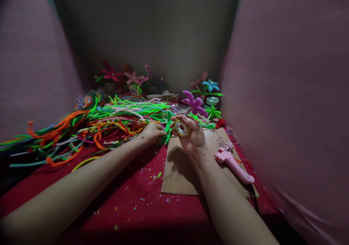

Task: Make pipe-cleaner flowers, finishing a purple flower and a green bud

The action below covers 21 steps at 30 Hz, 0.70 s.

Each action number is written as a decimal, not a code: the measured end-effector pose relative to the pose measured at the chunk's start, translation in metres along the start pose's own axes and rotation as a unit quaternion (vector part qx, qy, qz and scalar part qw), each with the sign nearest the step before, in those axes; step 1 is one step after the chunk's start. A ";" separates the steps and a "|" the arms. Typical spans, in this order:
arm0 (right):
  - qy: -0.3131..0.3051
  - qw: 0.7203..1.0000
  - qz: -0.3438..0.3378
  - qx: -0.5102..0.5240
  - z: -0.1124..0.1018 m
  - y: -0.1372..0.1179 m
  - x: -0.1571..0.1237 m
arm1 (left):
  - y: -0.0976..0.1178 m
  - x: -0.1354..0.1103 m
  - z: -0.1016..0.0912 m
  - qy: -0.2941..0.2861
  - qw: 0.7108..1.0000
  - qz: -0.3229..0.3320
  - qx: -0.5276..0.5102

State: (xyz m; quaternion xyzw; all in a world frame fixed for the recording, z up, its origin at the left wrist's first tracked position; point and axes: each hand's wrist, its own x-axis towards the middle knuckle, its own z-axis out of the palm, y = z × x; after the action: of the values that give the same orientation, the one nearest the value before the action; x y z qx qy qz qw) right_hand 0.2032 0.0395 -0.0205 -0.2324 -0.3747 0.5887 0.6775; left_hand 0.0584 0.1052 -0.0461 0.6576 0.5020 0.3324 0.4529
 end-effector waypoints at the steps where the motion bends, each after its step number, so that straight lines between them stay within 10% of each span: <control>1: -0.003 1.000 0.007 -0.001 0.000 0.001 0.000 | 0.000 -0.001 0.000 0.003 1.000 -0.001 -0.020; 17: 0.035 0.996 0.020 -0.075 0.005 0.021 -0.003 | 0.034 -0.048 -0.045 -0.004 0.934 -0.019 -0.357; 21: 0.034 0.995 0.032 -0.085 0.019 0.028 -0.016 | 0.030 -0.061 -0.037 -0.081 0.931 0.039 -0.354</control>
State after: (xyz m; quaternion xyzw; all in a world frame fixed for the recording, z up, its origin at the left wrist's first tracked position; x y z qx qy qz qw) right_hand 0.1703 0.0276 -0.0341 -0.3211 -0.3922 0.5677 0.6486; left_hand 0.0193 0.0542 -0.0037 0.4983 0.2870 0.4522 0.6819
